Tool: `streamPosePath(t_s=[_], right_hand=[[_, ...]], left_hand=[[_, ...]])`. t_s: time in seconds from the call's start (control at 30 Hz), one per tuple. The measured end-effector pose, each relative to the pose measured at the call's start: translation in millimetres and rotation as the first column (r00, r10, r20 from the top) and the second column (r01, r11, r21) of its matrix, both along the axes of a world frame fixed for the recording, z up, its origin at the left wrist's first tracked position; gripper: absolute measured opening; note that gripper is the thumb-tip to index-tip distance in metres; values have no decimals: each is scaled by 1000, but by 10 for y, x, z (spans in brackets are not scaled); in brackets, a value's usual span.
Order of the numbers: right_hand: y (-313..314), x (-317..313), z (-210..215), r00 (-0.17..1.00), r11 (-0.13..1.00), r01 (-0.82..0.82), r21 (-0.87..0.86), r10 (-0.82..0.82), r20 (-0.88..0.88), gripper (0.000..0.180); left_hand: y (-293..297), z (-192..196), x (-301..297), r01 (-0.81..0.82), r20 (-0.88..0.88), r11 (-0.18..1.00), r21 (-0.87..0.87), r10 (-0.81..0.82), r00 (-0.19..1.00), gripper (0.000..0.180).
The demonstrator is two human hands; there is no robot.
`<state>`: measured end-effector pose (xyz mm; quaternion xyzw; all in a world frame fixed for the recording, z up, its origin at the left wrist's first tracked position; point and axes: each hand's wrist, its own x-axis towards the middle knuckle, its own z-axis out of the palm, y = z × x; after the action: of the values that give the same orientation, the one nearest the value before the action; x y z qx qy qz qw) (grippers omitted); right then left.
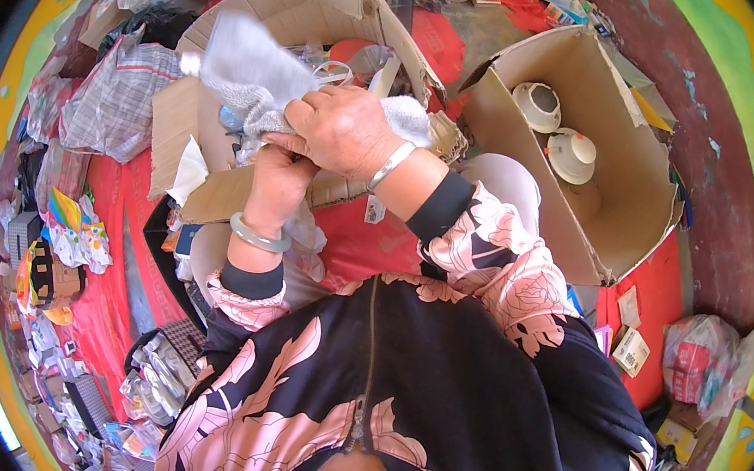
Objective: The person cleans various items, including a remote control and a packaged item, using a cloth while sitting on the floor among several cardboard boxes.
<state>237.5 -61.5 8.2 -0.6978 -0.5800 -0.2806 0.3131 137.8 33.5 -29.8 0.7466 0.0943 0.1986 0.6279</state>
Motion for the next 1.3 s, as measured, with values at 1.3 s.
streamPosePath(t_s=[1.3], right_hand=[[-389, 308, 274, 388, 843, 386, 375, 220, -895, 33]], left_hand=[[594, 543, -1220, -60, 296, 704, -708, 373, 879, 35]])
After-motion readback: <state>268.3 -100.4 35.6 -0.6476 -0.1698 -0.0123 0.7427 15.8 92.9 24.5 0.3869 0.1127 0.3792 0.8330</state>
